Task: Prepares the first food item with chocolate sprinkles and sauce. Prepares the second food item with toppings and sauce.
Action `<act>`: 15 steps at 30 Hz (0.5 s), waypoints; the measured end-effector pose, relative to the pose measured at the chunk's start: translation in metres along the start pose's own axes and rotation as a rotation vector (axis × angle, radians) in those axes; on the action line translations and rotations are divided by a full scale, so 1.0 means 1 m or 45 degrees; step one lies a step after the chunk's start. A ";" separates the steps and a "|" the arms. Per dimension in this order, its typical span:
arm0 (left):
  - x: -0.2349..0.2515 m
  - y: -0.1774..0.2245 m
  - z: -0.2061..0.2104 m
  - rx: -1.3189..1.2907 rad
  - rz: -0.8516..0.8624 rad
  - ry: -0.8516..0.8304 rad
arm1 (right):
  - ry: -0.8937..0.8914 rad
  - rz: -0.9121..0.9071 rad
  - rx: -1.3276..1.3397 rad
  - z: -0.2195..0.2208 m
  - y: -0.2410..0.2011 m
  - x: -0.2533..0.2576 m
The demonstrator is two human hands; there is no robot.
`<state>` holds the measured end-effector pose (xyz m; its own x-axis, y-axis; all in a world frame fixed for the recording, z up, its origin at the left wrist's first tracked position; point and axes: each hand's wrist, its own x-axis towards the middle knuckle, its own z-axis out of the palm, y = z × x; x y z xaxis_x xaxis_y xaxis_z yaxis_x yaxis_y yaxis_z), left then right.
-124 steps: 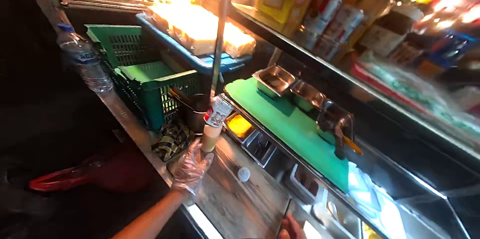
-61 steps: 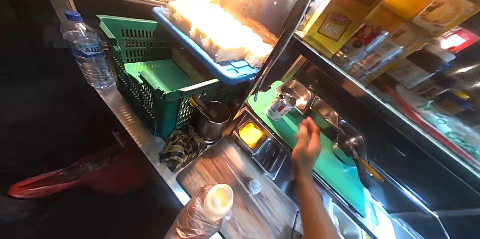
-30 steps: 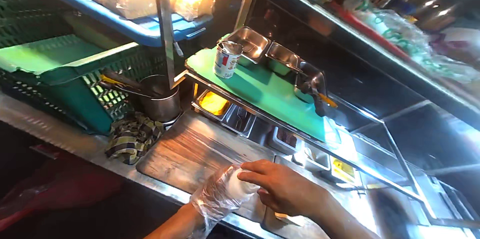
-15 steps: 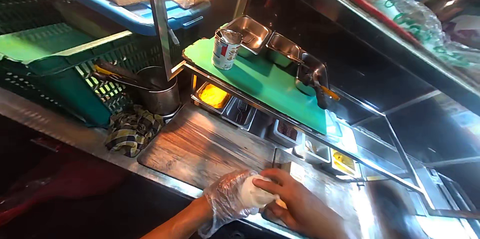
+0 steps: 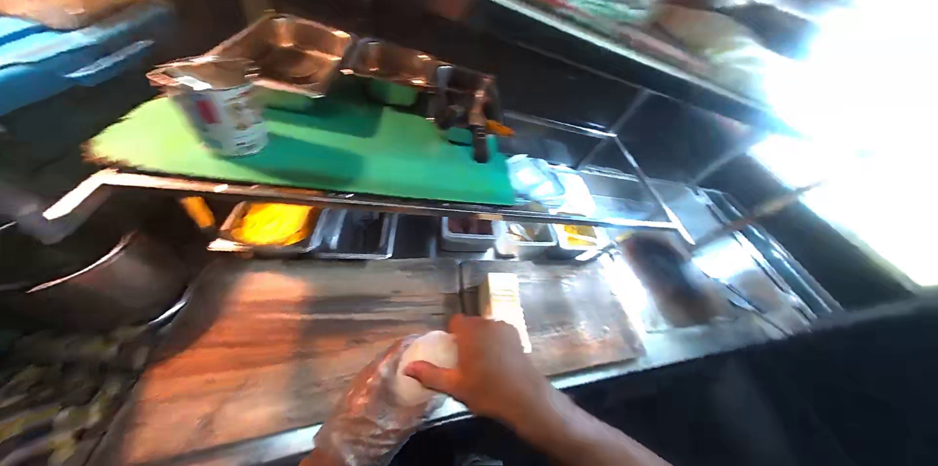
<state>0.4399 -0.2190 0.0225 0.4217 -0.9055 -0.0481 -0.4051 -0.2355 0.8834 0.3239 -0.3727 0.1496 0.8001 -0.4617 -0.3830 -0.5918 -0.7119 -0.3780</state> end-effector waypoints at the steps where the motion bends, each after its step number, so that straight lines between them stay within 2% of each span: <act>1: 0.001 0.008 0.004 0.093 -0.027 0.019 | 0.060 0.072 -0.082 0.002 -0.004 -0.009; 2: 0.003 0.015 0.008 0.179 -0.024 0.046 | 0.182 0.049 -0.146 0.004 -0.003 -0.020; 4: 0.005 0.020 0.017 0.261 0.021 0.083 | 0.647 -0.238 -0.268 0.009 0.018 -0.040; 5: 0.005 0.011 0.021 0.177 0.091 0.098 | 0.820 -0.389 -0.239 0.003 0.033 -0.048; 6: 0.005 0.004 0.022 0.060 0.174 0.075 | 0.897 -0.498 -0.110 -0.008 0.047 -0.056; 7: 0.004 0.007 0.021 -0.100 0.211 0.006 | 0.876 -0.579 0.114 -0.021 0.064 -0.065; 8: 0.002 0.017 0.017 -0.229 0.194 -0.120 | 0.753 -0.645 0.385 -0.030 0.082 -0.074; 10: -0.006 0.090 0.007 -0.329 -0.010 -0.443 | 0.328 -0.775 0.821 -0.032 0.115 -0.091; 11: -0.009 0.122 0.010 -0.385 -0.053 -0.557 | 0.135 -0.829 0.958 -0.025 0.122 -0.100; 12: -0.013 0.137 0.018 -0.508 -0.017 -0.656 | -0.009 -0.887 1.093 -0.015 0.123 -0.108; 13: -0.017 0.131 0.034 -0.710 0.097 -0.720 | -0.053 -0.959 1.239 -0.002 0.118 -0.116; 14: -0.020 0.115 0.055 -0.911 0.225 -0.734 | 0.005 -1.012 1.378 0.009 0.114 -0.125; 15: -0.027 0.109 0.074 -0.927 0.290 -0.687 | 0.155 -1.016 1.492 0.019 0.109 -0.136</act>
<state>0.3243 -0.2467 0.0855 -0.1133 -0.9871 0.1135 0.2531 0.0818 0.9640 0.1488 -0.3781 0.1446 0.9201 -0.2361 0.3125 0.3254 0.0164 -0.9454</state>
